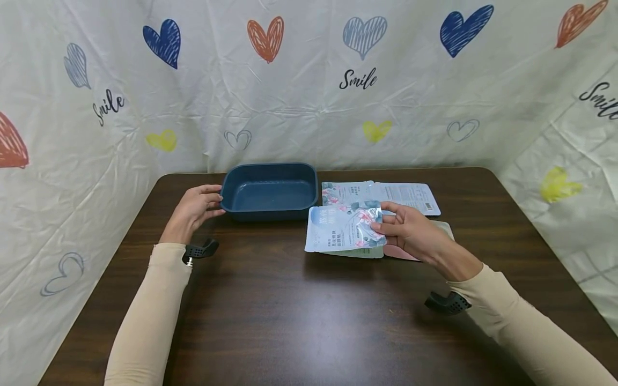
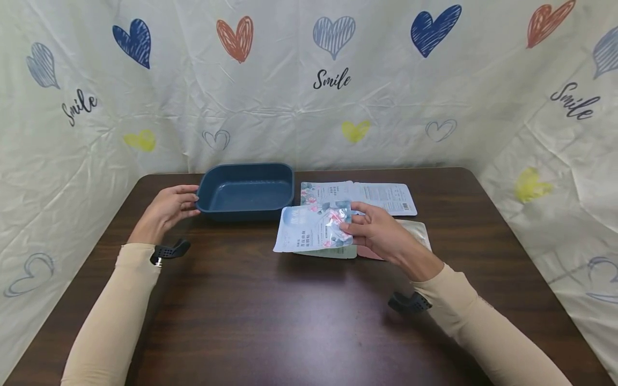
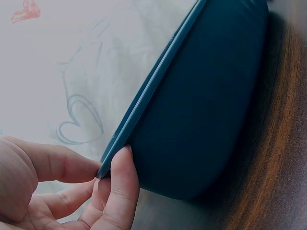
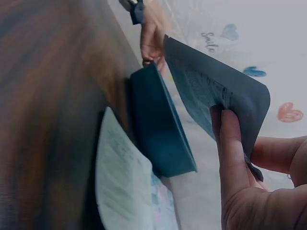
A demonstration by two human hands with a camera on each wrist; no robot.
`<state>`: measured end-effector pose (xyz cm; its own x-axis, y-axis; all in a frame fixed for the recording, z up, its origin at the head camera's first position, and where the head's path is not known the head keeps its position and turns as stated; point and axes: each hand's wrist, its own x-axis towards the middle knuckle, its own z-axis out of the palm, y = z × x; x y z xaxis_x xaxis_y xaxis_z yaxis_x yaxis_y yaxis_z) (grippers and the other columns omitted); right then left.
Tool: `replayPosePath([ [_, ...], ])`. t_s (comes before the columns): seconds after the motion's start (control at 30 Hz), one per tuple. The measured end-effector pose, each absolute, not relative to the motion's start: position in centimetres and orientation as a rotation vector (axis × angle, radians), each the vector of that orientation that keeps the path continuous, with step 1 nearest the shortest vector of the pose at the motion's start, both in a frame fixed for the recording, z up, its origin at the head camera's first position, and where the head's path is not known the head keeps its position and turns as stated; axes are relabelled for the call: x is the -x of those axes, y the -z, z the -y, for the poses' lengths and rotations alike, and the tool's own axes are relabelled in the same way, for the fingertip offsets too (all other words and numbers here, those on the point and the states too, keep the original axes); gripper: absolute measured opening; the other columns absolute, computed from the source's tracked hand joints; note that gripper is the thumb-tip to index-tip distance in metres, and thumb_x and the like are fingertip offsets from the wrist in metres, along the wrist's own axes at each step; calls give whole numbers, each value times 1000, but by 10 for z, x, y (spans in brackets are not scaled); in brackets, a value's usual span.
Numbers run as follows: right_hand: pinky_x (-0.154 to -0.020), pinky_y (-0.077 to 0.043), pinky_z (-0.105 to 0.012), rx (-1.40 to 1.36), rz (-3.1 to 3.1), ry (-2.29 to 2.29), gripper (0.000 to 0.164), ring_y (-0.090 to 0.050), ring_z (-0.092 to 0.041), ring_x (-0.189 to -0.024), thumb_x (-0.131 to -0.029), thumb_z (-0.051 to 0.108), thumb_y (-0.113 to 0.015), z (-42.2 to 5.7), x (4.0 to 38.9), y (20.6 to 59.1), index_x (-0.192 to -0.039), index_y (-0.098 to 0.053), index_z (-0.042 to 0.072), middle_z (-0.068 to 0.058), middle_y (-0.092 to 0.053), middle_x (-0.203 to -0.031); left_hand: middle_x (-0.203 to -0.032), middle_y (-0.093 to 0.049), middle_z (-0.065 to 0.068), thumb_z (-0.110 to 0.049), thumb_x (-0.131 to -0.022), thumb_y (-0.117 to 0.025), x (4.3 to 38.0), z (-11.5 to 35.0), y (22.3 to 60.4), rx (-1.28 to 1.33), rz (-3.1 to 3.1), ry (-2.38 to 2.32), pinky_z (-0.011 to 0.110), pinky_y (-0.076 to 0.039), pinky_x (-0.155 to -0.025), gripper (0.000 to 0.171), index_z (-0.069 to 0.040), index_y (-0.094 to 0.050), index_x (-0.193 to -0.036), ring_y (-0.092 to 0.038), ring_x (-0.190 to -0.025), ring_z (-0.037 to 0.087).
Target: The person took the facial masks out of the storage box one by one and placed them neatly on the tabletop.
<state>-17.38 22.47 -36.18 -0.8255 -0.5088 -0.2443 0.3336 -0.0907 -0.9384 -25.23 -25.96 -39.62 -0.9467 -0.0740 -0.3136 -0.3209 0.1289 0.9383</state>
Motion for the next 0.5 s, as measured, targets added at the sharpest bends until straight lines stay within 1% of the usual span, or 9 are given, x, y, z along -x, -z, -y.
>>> replayPosePath([
  [0.03, -87, -60, -35, 180, -1632, 1960, 72, -73, -19, -102, -101, 0, -58, -226, 171, 363, -158, -13, 3, -6, -72, -119, -131, -52, 15, -7, -104, -52, 252, 259, 396, 397, -2209, -1916, 27, -61, -80, 48, -4, -44, -151, -62, -100, 21],
  [0.1, -86, -60, -34, 164, -1644, 1949, 72, -73, -17, -100, -101, 1, -58, -228, 167, 368, -157, -12, 2, -3, -73, -117, -131, -53, 15, -7, -104, -52, 252, 260, 397, 402, -2208, -1915, 27, -61, -81, 48, -4, -44, -151, -62, -101, 22],
  [0.17, -86, -60, -34, 161, -1654, 1945, 72, -73, -17, -99, -100, 1, -59, -230, 163, 373, -156, -14, -1, -2, -73, -117, -131, -52, 15, -8, -104, -52, 252, 260, 397, 404, -2208, -1912, 27, -61, -82, 48, -5, -44, -152, -62, -102, 22],
  [0.27, -88, -60, -35, 188, -1664, 1954, 72, -72, -18, -105, -99, -2, -61, -233, 158, 380, -155, -16, -3, -4, -71, -123, -131, -52, 15, -7, -105, -51, 252, 261, 397, 395, -2200, -1916, 27, -60, -81, 49, -4, -42, -153, -62, -100, 20],
  [0.37, -89, -59, -37, 210, -1681, 1932, 66, -70, -22, -111, -99, -1, -61, -238, 153, 386, -153, -23, -4, -8, -68, -130, -131, -50, 15, -7, -105, -50, 254, 262, 397, 382, -2185, -1924, 26, -60, -81, 50, -4, -41, -154, -61, -98, 18],
  [0.5, -90, -59, -36, 213, -1717, 1877, 61, -71, -22, -110, -100, 3, -62, -242, 144, 394, -150, -29, -5, -8, -68, -131, -133, -50, 16, -7, -105, -50, 255, 263, 398, 383, -2179, -1921, 27, -60, -82, 50, -5, -40, -154, -62, -97, 18],
])
